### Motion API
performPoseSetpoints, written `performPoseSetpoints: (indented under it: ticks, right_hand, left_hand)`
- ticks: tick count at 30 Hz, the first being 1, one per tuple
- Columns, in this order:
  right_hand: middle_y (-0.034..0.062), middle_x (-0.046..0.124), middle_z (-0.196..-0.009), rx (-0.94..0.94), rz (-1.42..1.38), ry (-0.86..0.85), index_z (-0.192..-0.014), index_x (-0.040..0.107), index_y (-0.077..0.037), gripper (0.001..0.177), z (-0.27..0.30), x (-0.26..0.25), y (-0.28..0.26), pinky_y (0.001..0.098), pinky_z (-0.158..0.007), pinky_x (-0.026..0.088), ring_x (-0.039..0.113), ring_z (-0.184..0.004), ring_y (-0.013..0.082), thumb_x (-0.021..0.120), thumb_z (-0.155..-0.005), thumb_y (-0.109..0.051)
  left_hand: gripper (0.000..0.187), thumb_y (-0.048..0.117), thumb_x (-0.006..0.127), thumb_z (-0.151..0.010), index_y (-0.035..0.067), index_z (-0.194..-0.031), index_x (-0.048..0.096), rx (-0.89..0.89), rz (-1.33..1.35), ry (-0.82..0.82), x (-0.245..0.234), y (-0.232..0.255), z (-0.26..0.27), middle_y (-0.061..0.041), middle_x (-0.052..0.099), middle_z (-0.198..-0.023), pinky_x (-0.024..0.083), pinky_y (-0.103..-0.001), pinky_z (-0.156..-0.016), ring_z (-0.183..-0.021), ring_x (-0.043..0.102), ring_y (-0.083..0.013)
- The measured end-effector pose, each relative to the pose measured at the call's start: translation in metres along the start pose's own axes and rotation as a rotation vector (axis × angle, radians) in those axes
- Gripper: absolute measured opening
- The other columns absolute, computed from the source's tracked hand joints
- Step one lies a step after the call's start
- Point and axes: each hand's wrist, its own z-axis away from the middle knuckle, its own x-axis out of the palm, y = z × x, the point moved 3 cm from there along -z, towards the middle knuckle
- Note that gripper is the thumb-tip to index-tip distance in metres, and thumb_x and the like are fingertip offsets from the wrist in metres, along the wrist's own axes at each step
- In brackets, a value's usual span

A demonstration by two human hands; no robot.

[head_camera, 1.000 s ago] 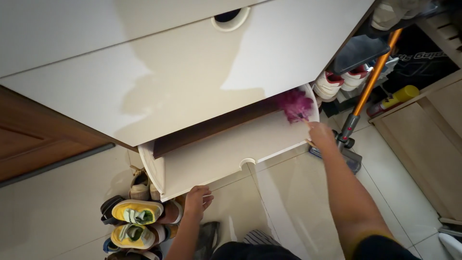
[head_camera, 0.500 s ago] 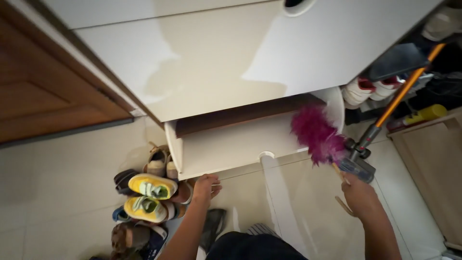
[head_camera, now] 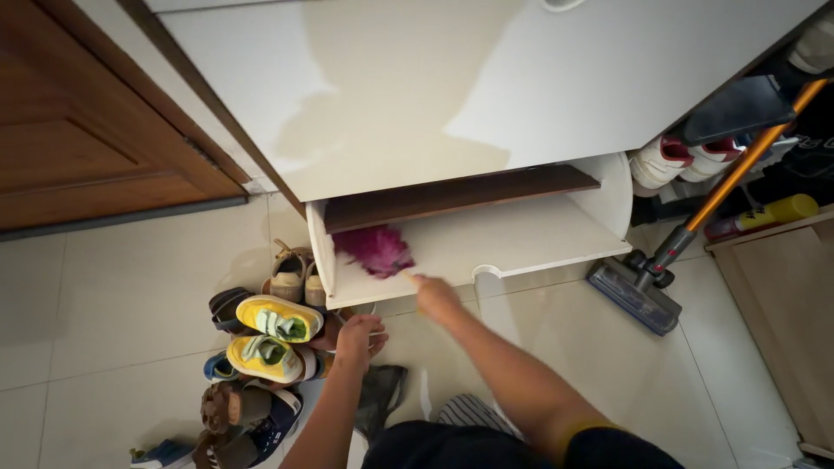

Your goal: The person removes multiple pairs of shoes from a white shoe cabinet, places them on the floor, and then uses a feather duster to clean the empty shelves before returning the shoes to the cabinet.

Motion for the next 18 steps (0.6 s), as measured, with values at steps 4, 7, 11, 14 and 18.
performPoseSetpoints:
  ticks: [4,7,11,14,18]
  right_hand:
    - [0.0178,0.072,-0.119,-0.074,0.094,0.145,-0.136,0.065,-0.023,0.055,-0.023,-0.053,0.125,0.0428,-0.097,0.055,0.070,-0.107,0.0361,0.056,-0.086,-0.002]
    - [0.0183,0.074,-0.115,0.158,0.264,0.071,-0.121,0.072,-0.011,0.040,0.009,-0.101,0.221,0.0426,-0.099,0.053,0.070,-0.109,0.0332,0.062,-0.083,-0.009]
    - [0.0166,0.073,-0.115,0.179,0.540,0.135,-0.120,0.071,-0.009,0.040,0.075,-0.157,0.296,0.0428,-0.096,0.054,0.069,-0.109,0.0330,0.061,-0.082,-0.018]
    - [0.0179,0.073,-0.116,0.440,0.339,0.219,-0.121,0.073,-0.011,0.034,0.107,-0.181,0.317,0.0458,-0.097,0.053,0.068,-0.110,0.0374,0.056,-0.092,-0.017]
    - [0.0214,0.072,-0.117,0.681,0.028,0.363,-0.131,0.071,-0.019,0.040,0.153,-0.204,0.313,0.0483,-0.091,0.053,0.068,-0.106,0.0418,0.050,-0.097,-0.012]
  left_hand:
    - [0.018,0.011,0.061,-0.087,0.006,-0.104,0.065,0.002,-0.001,-0.011,0.003,-0.010,0.000,-0.010,0.065,-0.094,0.054,-0.036,-0.070,-0.078,0.067,-0.0253]
    - [0.017,0.010,0.062,-0.087,0.007,-0.103,0.065,-0.021,0.016,-0.032,0.020,-0.012,-0.005,-0.010,0.066,-0.094,0.054,-0.036,-0.070,-0.078,0.067,-0.0249]
    - [0.015,0.010,0.061,-0.088,0.005,-0.102,0.065,-0.034,-0.028,-0.062,0.049,-0.013,-0.007,-0.011,0.066,-0.094,0.055,-0.036,-0.070,-0.079,0.068,-0.0246]
    - [0.016,0.010,0.059,-0.089,0.006,-0.103,0.066,-0.042,-0.087,-0.079,0.071,-0.010,0.001,-0.010,0.066,-0.095,0.055,-0.035,-0.072,-0.079,0.068,-0.0232]
    - [0.016,0.009,0.059,-0.090,0.005,-0.103,0.067,-0.032,-0.125,-0.073,0.086,-0.004,0.010,-0.010,0.066,-0.096,0.055,-0.035,-0.072,-0.080,0.068,-0.0240]
